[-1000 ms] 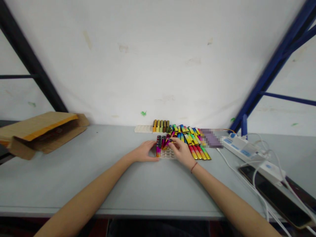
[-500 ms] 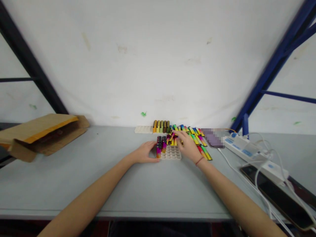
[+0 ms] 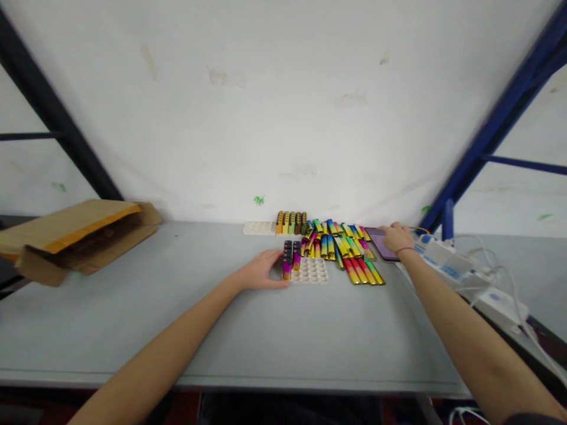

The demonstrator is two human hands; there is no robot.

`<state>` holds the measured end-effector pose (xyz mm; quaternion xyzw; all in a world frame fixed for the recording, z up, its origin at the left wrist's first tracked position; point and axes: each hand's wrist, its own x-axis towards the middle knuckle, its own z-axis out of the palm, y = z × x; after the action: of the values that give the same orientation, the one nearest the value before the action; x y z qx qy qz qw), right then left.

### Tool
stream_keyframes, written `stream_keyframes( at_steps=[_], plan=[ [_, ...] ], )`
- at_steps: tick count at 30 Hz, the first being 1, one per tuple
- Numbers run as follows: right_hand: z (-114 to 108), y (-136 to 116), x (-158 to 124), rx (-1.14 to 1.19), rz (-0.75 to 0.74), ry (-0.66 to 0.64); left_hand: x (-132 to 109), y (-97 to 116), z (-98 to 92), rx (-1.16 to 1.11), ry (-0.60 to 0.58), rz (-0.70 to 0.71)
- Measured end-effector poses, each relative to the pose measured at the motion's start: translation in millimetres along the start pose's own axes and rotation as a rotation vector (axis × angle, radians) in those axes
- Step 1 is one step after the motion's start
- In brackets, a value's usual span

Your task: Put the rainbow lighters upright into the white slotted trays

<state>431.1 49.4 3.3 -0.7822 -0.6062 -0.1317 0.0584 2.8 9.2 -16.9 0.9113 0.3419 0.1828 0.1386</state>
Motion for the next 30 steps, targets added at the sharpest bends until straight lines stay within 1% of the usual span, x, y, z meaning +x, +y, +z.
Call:
stream_keyframes(
  at_steps=[2, 3, 4, 7, 8, 10, 12, 13, 14, 16, 19, 26, 30],
  plan=[
    [-13, -2, -2, 0.042, -0.048, 0.065, 0, 0, -0.2, -0.003, -0.002, 0.005],
    [-20, -4, -5, 0.075, -0.094, 0.064, 0, 0, -0.1, -0.004, -0.004, 0.008],
    [-29, -6, -9, 0.117, -0.144, 0.018, 0, -1, 0.2, -0.005, -0.006, 0.013],
    [-52, -19, -31, 0.280, -0.346, -0.213, 1, -3, 1.2, -0.009, -0.001, 0.020],
    [-58, -25, -41, 0.310, -0.397, -0.272, 1, -3, 1.4, -0.010, 0.000, 0.021],
    [-67, -39, -61, 0.327, -0.477, -0.330, 1, -4, 1.5, -0.011, 0.001, 0.021],
    [-70, -57, -79, 0.329, -0.529, -0.342, 1, -4, 1.4, -0.009, -0.001, 0.022],
    [-70, -65, -86, 0.307, -0.510, -0.320, 1, -4, 1.4, -0.006, -0.002, 0.020],
    [-69, -74, -92, 0.258, -0.460, -0.300, 1, -4, 1.5, -0.002, -0.002, 0.017],
    [-66, -90, -101, 0.139, -0.359, -0.216, 1, -4, 1.6, 0.004, -0.002, 0.016],
    [-62, -104, -106, 0.060, -0.301, -0.180, 0, -3, 1.7, 0.009, 0.001, 0.020],
    [-58, -116, -109, 0.035, -0.240, -0.165, 0, -2, 0.9, -0.006, 0.003, 0.020],
    [-60, -119, -112, 0.090, -0.186, -0.146, 0, -2, 1.4, -0.009, 0.008, 0.001]
  ],
)
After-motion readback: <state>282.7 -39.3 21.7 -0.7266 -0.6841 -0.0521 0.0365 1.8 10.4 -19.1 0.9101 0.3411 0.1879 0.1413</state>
